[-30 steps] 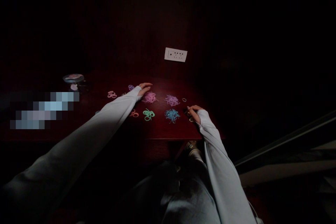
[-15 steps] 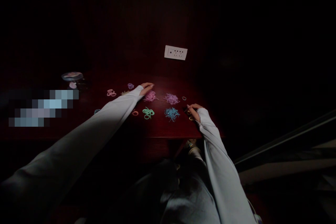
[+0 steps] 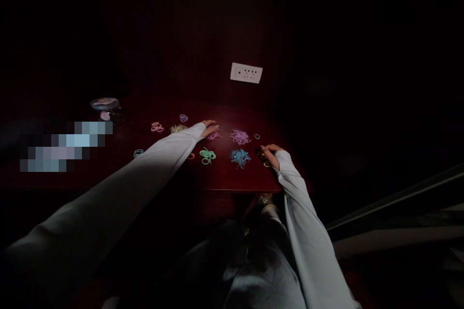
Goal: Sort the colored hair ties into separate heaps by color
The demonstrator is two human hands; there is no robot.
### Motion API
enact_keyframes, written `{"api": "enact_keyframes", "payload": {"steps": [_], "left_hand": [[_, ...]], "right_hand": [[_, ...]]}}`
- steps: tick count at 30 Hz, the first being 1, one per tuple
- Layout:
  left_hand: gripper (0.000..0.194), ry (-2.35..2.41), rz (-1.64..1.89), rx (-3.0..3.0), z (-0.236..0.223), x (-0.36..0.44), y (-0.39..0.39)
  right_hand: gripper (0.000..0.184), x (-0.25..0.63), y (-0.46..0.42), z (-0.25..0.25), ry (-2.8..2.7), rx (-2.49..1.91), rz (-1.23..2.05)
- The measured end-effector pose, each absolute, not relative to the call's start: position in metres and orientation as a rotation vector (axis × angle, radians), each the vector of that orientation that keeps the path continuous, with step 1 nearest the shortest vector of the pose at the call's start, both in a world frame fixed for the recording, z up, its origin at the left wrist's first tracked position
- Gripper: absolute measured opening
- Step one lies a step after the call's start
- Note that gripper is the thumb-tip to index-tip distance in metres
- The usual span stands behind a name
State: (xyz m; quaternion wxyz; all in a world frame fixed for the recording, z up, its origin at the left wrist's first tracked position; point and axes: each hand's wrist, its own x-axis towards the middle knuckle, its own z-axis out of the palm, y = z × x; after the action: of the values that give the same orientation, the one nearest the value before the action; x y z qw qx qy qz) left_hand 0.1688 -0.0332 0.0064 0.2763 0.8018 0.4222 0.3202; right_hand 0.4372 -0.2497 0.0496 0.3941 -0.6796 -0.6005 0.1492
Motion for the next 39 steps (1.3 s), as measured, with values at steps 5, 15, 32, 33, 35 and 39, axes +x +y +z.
{"api": "enact_keyframes", "payload": {"steps": [5, 15, 32, 33, 35, 39], "left_hand": [[0.042, 1.039, 0.978, 2.21, 0.019, 0.158, -0.057], [0.021, 0.678, 0.937, 2.485, 0.054, 0.168, -0.105], [0.036, 0.879, 0.701, 2.668, 0.017, 0.139, -0.164], [0.034, 0.877, 0.687, 2.667, 0.018, 0.139, -0.164], [0.031, 0.865, 0.681, 2.654, 0.021, 0.139, -0.164], [0.022, 0.803, 0.709, 2.622, 0.025, 0.138, -0.166]], "right_hand": [[0.067, 0.441, -0.25, 0.049, -1.611, -1.709, 0.273], [0.03, 0.414, -0.248, 0.073, -1.929, -1.471, -0.107], [0.028, 0.379, -0.232, 0.022, -2.051, -1.442, 0.121], [0.026, 0.378, -0.232, 0.023, -2.055, -1.435, 0.131], [0.023, 0.377, -0.233, 0.025, -2.066, -1.425, 0.149], [0.018, 0.375, -0.235, 0.029, -2.065, -1.439, 0.15]]}}
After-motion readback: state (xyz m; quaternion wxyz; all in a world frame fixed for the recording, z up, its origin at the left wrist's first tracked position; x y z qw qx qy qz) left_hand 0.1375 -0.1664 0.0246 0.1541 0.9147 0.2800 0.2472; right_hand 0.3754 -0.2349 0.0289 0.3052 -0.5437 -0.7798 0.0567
